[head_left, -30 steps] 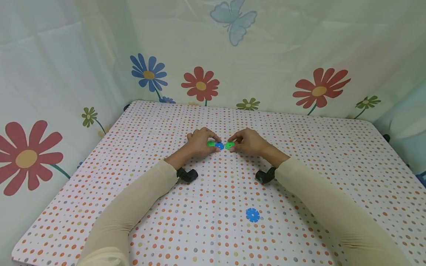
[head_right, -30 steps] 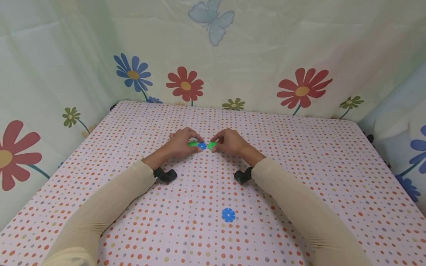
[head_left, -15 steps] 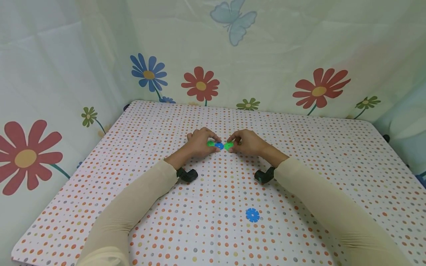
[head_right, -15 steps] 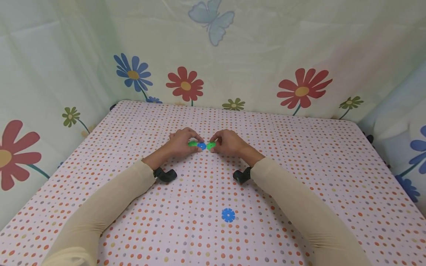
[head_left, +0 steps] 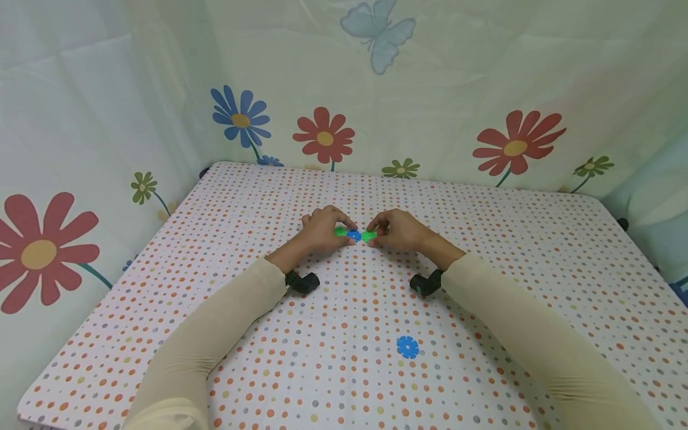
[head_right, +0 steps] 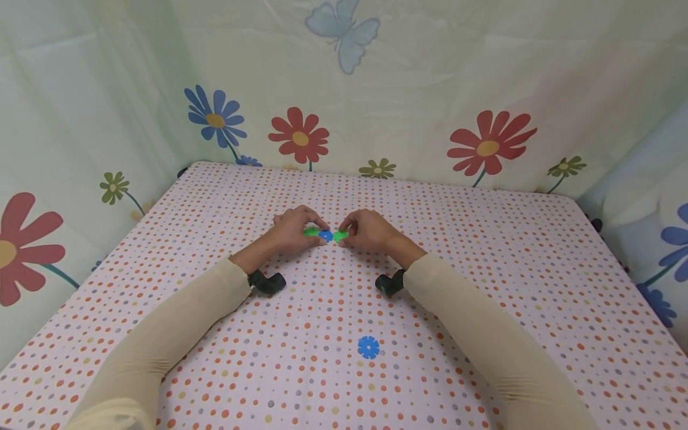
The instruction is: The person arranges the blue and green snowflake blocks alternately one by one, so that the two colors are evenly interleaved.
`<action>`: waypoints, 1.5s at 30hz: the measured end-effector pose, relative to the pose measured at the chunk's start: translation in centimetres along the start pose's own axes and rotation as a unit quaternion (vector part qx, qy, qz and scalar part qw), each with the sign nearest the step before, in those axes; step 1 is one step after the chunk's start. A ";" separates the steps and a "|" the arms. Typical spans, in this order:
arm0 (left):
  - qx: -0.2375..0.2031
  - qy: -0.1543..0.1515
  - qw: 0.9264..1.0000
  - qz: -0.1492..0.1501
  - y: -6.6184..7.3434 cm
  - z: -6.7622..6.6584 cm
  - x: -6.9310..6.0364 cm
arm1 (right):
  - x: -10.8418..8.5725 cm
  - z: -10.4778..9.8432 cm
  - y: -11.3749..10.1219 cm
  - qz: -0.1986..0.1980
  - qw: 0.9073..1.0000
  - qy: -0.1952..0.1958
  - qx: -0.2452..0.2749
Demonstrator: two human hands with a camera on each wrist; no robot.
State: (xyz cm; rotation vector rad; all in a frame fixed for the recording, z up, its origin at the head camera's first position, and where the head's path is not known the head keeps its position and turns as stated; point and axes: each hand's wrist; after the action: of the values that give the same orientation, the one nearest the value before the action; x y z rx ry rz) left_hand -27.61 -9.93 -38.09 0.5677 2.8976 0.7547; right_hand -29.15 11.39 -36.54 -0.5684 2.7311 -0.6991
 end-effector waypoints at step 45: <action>-0.062 -0.057 0.996 0.007 1.9 -0.1 1.7 | -16.9 2.1 1.3 -0.104 0.988 -0.096 0.069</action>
State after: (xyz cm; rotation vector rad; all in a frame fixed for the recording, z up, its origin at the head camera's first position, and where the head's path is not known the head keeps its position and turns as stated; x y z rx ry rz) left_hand -28.54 -7.77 -37.08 0.5964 2.7232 0.8683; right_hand -13.78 18.92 -36.30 -0.8494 2.4467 -0.8289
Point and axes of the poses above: each hand's wrist, its own x-axis towards the middle knuckle, its own z-axis out of the palm, y = z × x, and after that the axes turned 5 degrees about z, right-handed
